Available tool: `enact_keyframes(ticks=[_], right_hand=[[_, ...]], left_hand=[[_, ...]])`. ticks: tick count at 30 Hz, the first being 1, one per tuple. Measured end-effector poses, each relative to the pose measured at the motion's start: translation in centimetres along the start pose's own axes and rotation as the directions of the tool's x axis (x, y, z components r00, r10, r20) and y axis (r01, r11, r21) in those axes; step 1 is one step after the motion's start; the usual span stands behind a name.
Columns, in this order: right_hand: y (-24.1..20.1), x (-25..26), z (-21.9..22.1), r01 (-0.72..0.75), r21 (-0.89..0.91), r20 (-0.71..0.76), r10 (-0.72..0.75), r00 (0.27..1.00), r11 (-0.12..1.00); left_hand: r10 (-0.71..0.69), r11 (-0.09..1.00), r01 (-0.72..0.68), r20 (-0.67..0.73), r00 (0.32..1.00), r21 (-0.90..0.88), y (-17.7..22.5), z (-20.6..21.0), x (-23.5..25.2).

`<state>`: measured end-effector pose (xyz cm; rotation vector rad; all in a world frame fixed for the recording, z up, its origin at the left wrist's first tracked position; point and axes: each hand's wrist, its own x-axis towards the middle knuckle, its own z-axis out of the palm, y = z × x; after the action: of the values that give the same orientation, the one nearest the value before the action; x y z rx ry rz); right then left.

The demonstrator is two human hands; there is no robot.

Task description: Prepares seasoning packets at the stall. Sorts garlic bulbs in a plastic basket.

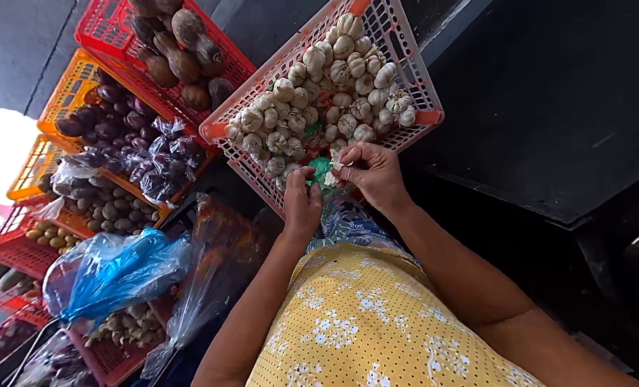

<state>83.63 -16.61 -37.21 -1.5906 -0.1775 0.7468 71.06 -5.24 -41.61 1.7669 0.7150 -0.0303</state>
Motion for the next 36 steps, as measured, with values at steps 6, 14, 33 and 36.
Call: enact_keyframes(ticks=[6, 14, 33, 36], right_hand=[[2.2, -0.8, 2.0, 0.063, -0.130, 0.023, -0.060, 0.998, 0.990], [0.3, 1.7, -0.7, -0.423, 0.311, 0.071, 0.423, 0.904, 0.851], [2.9, -0.2, -0.2, 0.347, -0.786, 0.483, 0.158, 0.861, 0.512], [1.3, 0.2, 0.7, 0.252, -0.879, 0.426, 0.432, 0.795, 0.404]], left_hand=[[0.195, 0.967, -0.177, -0.082, 0.977, 0.183, 0.2, -0.3, 1.0], [-0.091, 0.996, 0.091, 0.007, 0.996, -0.014, 0.2, -1.1, 0.7], [0.196, 0.932, -0.209, 0.072, 0.978, 0.296, 1.6, -2.8, -1.2], [0.163, 0.887, -0.217, 0.162, 0.973, 0.407, 1.5, -2.4, -1.1]])
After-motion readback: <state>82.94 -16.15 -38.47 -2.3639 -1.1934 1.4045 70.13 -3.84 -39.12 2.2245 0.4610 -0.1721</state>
